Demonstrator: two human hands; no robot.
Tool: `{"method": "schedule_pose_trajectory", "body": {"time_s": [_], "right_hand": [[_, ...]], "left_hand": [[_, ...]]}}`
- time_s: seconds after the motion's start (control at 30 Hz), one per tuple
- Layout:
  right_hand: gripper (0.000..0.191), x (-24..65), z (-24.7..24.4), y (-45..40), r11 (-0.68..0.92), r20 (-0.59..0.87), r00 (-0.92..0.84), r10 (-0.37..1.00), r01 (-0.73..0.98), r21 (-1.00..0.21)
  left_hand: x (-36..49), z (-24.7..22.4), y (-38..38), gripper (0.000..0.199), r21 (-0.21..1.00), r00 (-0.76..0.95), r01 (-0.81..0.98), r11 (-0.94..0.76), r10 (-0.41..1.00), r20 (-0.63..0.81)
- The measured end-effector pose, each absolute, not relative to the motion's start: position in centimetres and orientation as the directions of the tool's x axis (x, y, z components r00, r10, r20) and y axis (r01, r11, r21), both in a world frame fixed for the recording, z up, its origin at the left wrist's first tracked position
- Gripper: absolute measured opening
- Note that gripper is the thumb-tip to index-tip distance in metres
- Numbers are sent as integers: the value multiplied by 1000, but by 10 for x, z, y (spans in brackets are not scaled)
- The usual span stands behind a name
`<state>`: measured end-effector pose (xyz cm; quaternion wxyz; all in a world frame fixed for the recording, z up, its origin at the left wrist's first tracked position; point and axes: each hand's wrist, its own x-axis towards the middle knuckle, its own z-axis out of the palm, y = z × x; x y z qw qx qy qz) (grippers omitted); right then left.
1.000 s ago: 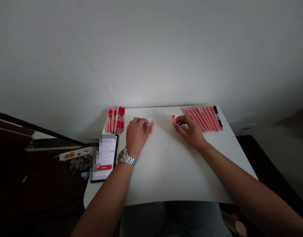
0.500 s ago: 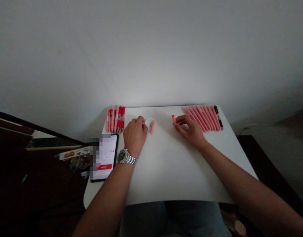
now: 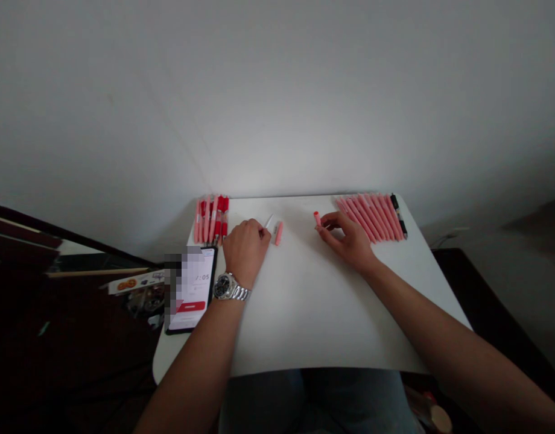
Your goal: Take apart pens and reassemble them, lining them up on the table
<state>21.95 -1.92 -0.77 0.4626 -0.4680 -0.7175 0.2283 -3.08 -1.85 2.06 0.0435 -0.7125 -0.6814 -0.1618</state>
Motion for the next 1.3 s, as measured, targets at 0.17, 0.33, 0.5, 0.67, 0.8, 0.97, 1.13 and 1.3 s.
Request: {"method": "schedule_pose_trajectory", "body": {"time_s": [0.17,0.33,0.5,0.67,0.8,0.97,1.13,1.3], "right_hand": [[23,219,-7,-19,448,443,-129,887,469,-761],[23,219,-5,-19,459,454,-133,881,470,-754],[24,219,-5,-19,473,466,-141,874,468,-746],[23,219,-5,-20,479,466,-154,871,474,-739],[21,219,-4,-20,486,477,-155,865,493,-722],[17,218,-3,-19,529,501,-210,840,525,-666],[16,217,-6,-18,561,507,-260,822,519,-645],[13,218,-10,-17,575,496,-302,814,542,-613]], "left_hand": [[-30,22,-19,21,182,17,981,-71,959,281],[-28,23,-19,15,330,-40,941,-71,947,318],[-26,24,-19,12,507,-70,845,-167,907,415],[-25,20,-15,10,692,-102,669,-269,890,445],[-22,19,-12,9,856,-101,398,-328,912,397],[-18,19,-13,12,934,-62,117,-337,936,346],[-16,16,-14,16,946,-14,-78,-314,949,314],[-13,13,-14,20,934,4,-267,-237,969,247]]}}
